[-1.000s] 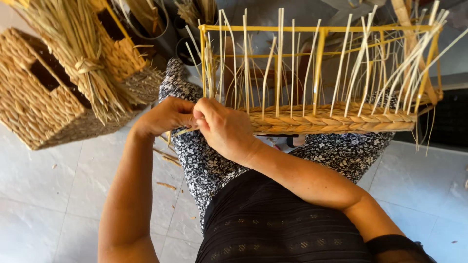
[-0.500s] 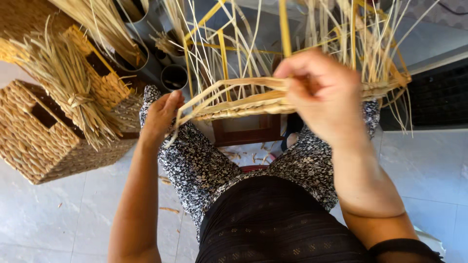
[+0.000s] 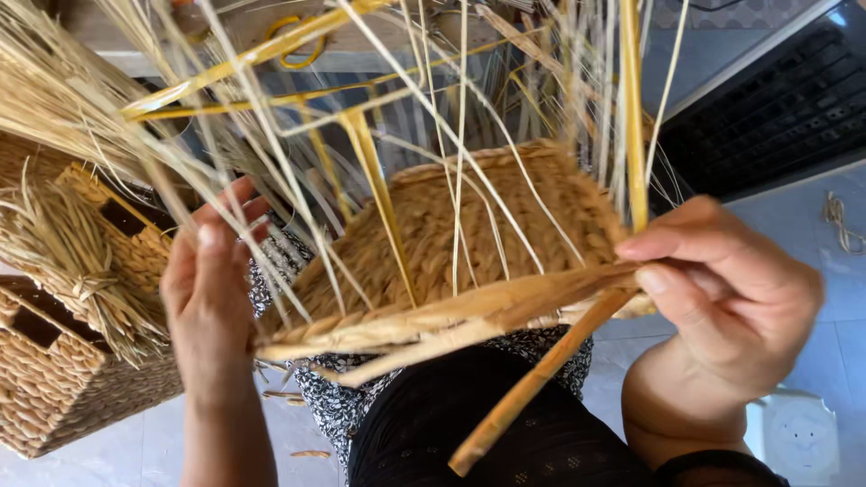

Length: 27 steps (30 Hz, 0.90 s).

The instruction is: The person weaves dried water hyacinth strands around a bamboo frame basket, tucking and tightening the strands along the woven edge. They pull long strands from a bundle, fold them, and weave them into the basket wall, rotating the basket as they work.

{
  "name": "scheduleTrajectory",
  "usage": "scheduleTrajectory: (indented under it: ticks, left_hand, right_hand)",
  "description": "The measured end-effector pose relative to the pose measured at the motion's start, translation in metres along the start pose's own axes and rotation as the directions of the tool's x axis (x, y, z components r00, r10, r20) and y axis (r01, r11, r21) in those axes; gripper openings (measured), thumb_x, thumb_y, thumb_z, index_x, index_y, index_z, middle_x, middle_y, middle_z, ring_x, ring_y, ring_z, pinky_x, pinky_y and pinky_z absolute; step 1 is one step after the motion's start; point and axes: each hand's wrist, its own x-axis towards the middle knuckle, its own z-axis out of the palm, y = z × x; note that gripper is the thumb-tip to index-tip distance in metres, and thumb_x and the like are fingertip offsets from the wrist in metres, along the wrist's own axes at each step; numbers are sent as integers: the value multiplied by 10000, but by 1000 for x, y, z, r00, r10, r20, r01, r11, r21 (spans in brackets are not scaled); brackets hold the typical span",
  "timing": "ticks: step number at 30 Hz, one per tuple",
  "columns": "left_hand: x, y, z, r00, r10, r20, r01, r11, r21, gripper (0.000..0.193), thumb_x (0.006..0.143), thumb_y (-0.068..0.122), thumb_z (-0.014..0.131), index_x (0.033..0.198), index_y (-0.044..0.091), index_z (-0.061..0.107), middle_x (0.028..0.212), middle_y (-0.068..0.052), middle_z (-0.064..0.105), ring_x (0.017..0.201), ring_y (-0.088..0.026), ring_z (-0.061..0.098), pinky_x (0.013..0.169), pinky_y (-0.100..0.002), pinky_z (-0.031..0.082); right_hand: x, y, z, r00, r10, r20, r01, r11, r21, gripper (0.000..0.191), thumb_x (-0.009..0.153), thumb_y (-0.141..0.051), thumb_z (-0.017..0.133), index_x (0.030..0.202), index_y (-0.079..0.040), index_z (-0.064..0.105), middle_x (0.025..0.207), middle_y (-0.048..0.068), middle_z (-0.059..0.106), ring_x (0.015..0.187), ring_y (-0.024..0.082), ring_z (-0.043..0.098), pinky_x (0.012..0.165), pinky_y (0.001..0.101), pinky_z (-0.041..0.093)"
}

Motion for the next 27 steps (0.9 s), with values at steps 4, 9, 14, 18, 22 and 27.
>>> scheduleTrajectory:
  ticks: [4,9,14,18,22,27]
  left_hand:
    - [-35,5,0,992,125,-35,-121,987,102,325,1188,258,504,1388,20,599,1474,-177,635,1397,-305,617,1236,-485,511]
    - [-71,-34,16,979,201,-31,-192,964,186,300,1178,214,501,1375,14,606,1460,-180,584,1403,-284,591,1220,-463,479]
    - [-89,-61,17,979,193,-63,-171,953,251,318,1204,278,522,1353,24,643,1352,-181,659,1331,-260,630,1173,-418,557]
    - [-85,-40,-7,902,402,159,-315,359,879,450,1179,343,539,1367,-56,631,1390,-237,602,1346,-326,557,1095,-446,557]
    - [-105,0,17,767,623,155,-436,328,838,329,1166,243,590,1356,-26,607,1333,-158,612,1290,-284,579,1078,-409,556]
    - [-118,22,100,746,325,581,-659,485,575,518,787,361,798,1131,-12,690,1097,-113,678,942,-268,648,795,-366,526]
  right_hand:
    - [-36,35,1,993,113,35,-112,993,-32,269,990,126,619,1228,23,690,1074,140,713,806,118,693,631,180,548]
    - [-71,75,4,981,193,16,-189,972,-138,279,986,88,662,1255,19,692,1185,131,700,1052,196,707,893,254,594]
    - [-82,74,2,987,119,112,-62,906,-419,353,887,22,766,1233,-16,705,1185,135,717,1038,218,729,891,298,600]
    - [-75,67,12,991,51,123,30,815,-578,308,882,-4,822,1178,-32,741,1171,116,709,948,189,726,800,279,606]
    - [-70,58,12,985,-1,174,114,759,-641,291,847,-4,853,1122,-17,760,1184,148,653,823,160,676,706,265,586]
    - [-65,67,8,955,-124,271,262,784,-563,268,871,-21,842,1122,-24,747,1170,115,680,928,184,724,809,247,596]
